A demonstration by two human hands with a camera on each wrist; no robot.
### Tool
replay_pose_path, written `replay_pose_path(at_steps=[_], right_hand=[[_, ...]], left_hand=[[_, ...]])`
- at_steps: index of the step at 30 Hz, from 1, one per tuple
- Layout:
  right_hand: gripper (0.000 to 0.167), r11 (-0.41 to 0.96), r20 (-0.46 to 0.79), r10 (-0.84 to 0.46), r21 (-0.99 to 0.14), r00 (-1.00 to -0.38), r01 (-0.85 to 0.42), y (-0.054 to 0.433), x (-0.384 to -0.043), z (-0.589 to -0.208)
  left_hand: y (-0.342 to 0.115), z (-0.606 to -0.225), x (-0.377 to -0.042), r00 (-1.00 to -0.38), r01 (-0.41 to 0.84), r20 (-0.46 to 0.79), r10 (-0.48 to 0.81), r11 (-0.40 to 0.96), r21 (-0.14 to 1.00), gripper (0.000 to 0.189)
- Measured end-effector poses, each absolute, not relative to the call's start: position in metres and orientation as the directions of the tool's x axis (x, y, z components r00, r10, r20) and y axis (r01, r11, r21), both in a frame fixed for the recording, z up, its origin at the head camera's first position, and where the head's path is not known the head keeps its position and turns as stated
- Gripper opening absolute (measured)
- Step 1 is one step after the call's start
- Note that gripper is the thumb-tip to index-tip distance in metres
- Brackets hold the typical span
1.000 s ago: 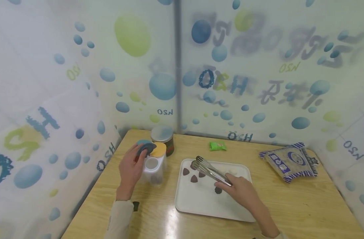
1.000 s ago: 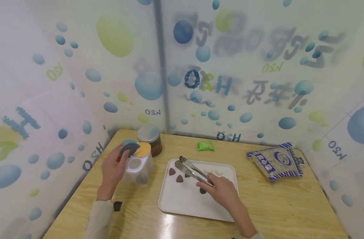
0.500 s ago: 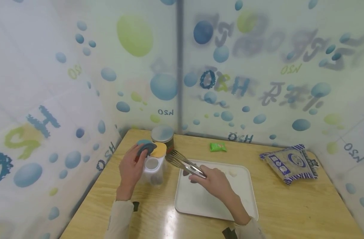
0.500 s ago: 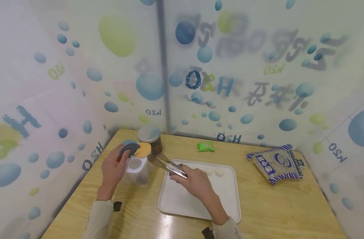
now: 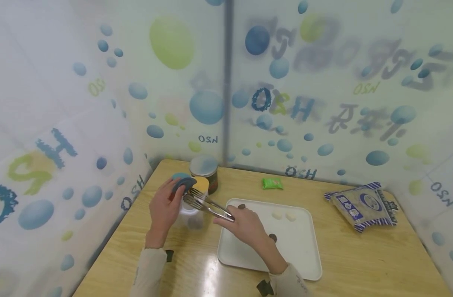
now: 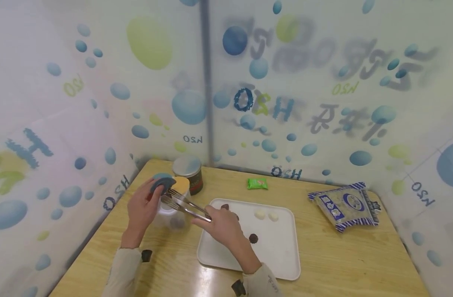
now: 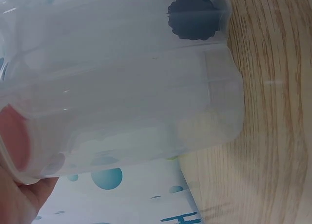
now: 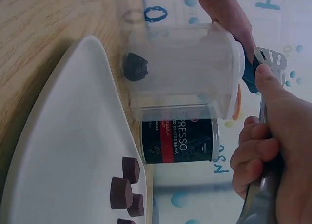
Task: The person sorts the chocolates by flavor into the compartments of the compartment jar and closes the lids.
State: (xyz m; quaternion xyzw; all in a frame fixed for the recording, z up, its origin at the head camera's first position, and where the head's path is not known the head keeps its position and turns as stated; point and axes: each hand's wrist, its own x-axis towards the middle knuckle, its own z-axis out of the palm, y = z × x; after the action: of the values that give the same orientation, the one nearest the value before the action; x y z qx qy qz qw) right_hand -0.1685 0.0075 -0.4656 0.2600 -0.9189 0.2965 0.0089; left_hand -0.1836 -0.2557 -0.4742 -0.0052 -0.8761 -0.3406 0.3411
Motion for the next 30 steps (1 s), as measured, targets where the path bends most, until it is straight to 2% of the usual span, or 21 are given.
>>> replay_pose_path(at_steps=[11,20,30], right_hand=[[0.049,0.717,0.16,-0.472,-0.503,-0.867,-0.483,0.004,-0.167,-0.467],[0.05,0.709,0.174,-0.466,-0.513,-0.868,-0.483,0.006,-0.169,-0.469],[0.05,0.722,0.112,-0.426,-0.556,-0.898,-0.412,0.018,-0.163,-0.475]], left_hand=[[-0.255,-0.473,-0.182,-0.763,0.245,0.606,-0.223,0.769,0.591,0.036],[-0.255,-0.472,-0.182,-0.766,0.241,0.6,-0.232,0.761,0.602,0.035],[-0.254,-0.471,-0.18,-0.774,0.228,0.586,-0.238,0.76,0.609,0.036]])
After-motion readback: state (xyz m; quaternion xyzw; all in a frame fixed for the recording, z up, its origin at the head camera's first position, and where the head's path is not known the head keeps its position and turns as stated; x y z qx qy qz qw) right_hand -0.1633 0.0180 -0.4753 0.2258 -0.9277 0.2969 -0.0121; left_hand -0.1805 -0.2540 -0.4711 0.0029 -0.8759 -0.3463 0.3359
